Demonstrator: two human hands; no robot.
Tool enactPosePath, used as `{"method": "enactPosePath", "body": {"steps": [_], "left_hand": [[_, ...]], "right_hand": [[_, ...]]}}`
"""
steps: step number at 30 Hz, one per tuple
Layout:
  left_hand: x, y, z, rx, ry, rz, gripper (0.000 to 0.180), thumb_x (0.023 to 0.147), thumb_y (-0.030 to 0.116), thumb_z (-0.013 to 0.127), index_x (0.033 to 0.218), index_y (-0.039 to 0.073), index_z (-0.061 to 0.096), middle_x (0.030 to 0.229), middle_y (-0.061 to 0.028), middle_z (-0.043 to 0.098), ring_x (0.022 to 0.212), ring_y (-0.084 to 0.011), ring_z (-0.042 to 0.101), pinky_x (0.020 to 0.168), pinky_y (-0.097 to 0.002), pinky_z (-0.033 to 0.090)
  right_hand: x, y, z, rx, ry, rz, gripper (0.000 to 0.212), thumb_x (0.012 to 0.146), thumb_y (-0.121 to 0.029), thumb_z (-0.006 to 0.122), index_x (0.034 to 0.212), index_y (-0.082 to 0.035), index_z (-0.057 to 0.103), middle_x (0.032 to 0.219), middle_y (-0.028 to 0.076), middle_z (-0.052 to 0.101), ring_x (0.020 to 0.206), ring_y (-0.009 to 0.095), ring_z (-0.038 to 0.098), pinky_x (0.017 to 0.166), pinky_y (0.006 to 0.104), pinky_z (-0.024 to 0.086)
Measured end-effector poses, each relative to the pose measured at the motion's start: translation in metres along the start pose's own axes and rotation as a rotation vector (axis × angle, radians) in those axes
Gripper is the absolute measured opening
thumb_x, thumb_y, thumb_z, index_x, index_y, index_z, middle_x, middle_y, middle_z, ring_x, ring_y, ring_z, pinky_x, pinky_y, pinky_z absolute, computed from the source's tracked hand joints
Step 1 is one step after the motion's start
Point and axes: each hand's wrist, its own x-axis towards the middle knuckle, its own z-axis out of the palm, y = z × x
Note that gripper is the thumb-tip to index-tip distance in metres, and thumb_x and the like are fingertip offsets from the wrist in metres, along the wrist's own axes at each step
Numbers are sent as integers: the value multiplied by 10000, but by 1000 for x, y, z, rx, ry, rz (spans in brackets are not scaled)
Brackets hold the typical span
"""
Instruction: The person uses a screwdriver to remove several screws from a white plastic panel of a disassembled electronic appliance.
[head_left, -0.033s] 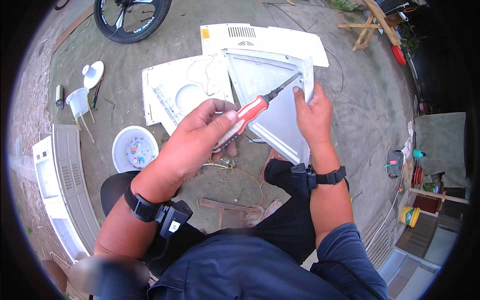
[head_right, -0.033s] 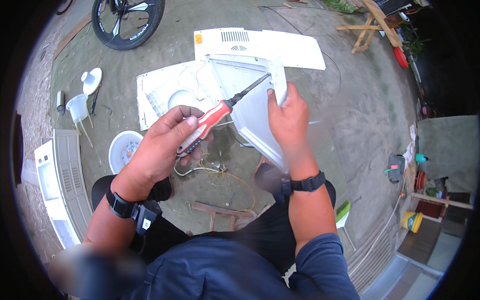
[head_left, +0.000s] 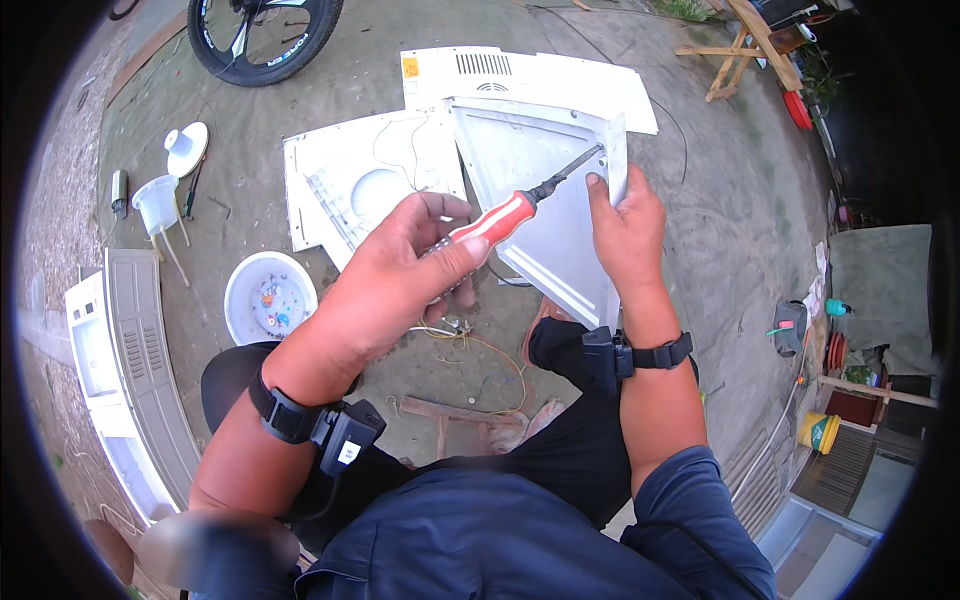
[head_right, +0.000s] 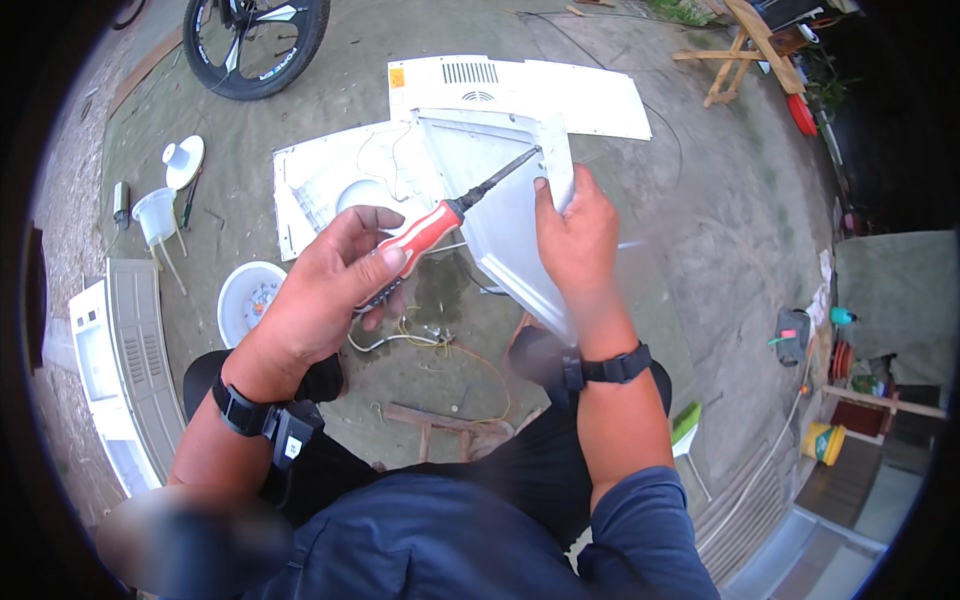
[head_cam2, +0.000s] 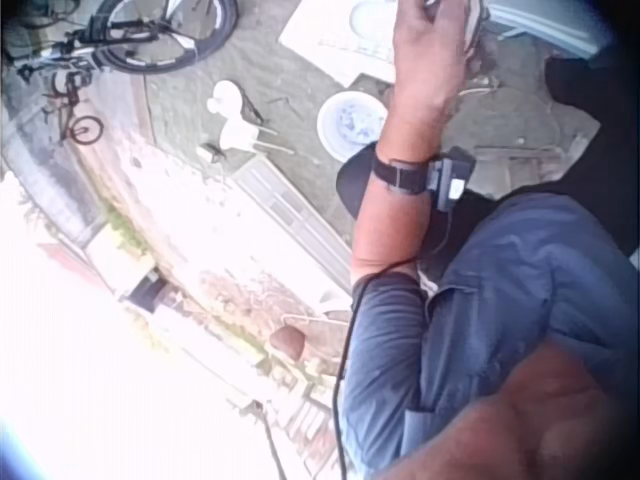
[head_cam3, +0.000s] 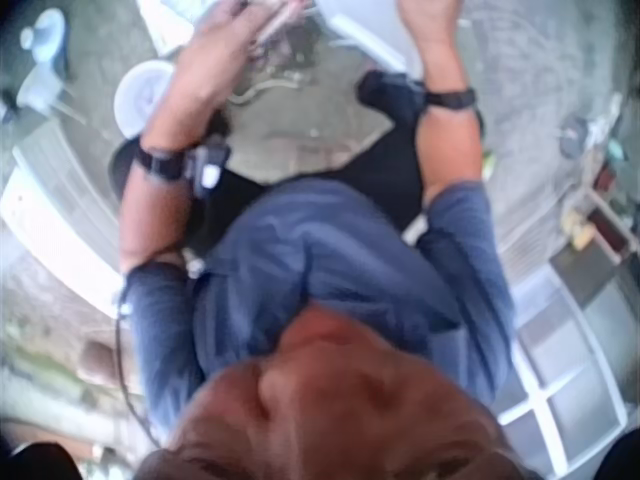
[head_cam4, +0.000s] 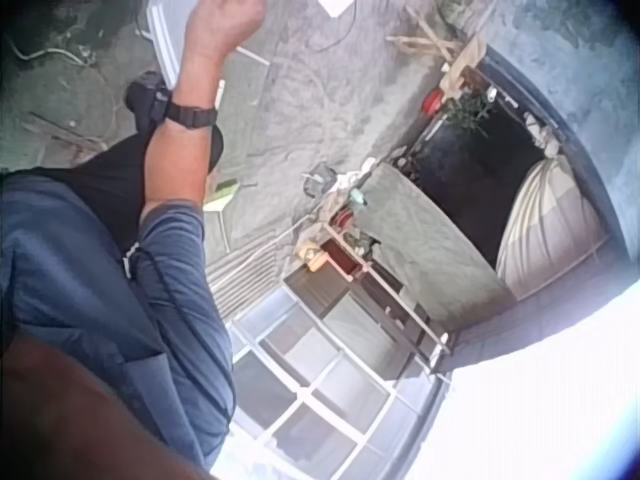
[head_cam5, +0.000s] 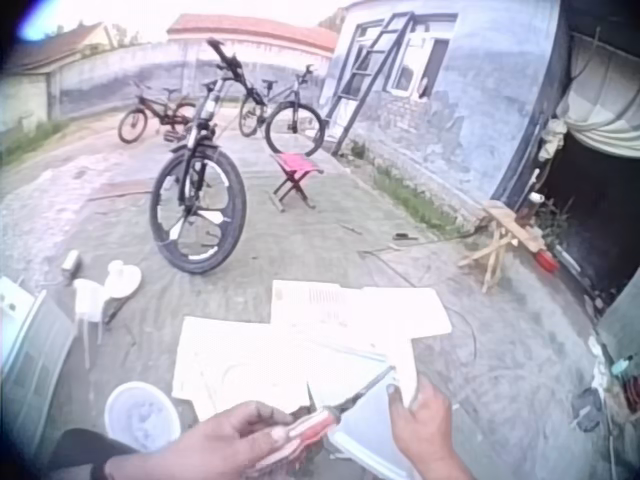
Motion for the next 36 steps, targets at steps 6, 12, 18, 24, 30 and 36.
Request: {"method": "enactPosePath", "body": {"steps": [6,12,18,24,30,36], "left_hand": [[6,2,-11,-187,-114,-143,368,1041,285,535,1283,8,528,971,-116,702,718,-158,685,541,-240,489],[4,3,-5,77,-192,-146,387,973,275,681,1217,-2,564,952,-65,671,793,-130,667,698,-250,507],[15,-13,-10,418,-19,71,247,914,125,725,1043,27,539,875,-39,608,735,-133,635,674,-273,511],[31,-11,18,-243,159,142,326,871,61,775,1077,42,522,941,-77,651,790,-160,669,653,-285,539],[35,-13,21,-412,214,148,354,878,25,747,1123,59,495,988,-93,652,841,-194,685,703,-334,553],[35,-16,19,-452,263,103,322,882,20,721,1106,57,493,943,-80,641,811,-184,682,664,-335,553]], "right_hand": [[-1,-1,0,-36,-19,-43,235,920,-188,676,1057,1,652,881,244,690,839,440,676,732,451,526],[-5,-5,1,-25,-56,-56,238,917,-185,680,1056,6,653,894,247,692,854,439,677,739,448,527],[-7,-10,5,-12,-44,-27,241,911,-173,685,1065,10,654,894,250,693,845,440,680,735,442,530],[-25,-23,21,20,-153,-148,248,888,-138,684,1089,1,641,867,246,688,824,445,681,708,449,532],[-38,-27,39,69,-221,-168,251,841,-95,687,1075,-20,631,866,234,682,816,443,676,691,464,531],[-41,-26,45,30,-232,-255,273,805,-57,669,1069,-35,602,836,225,655,798,453,655,675,489,518]]}}
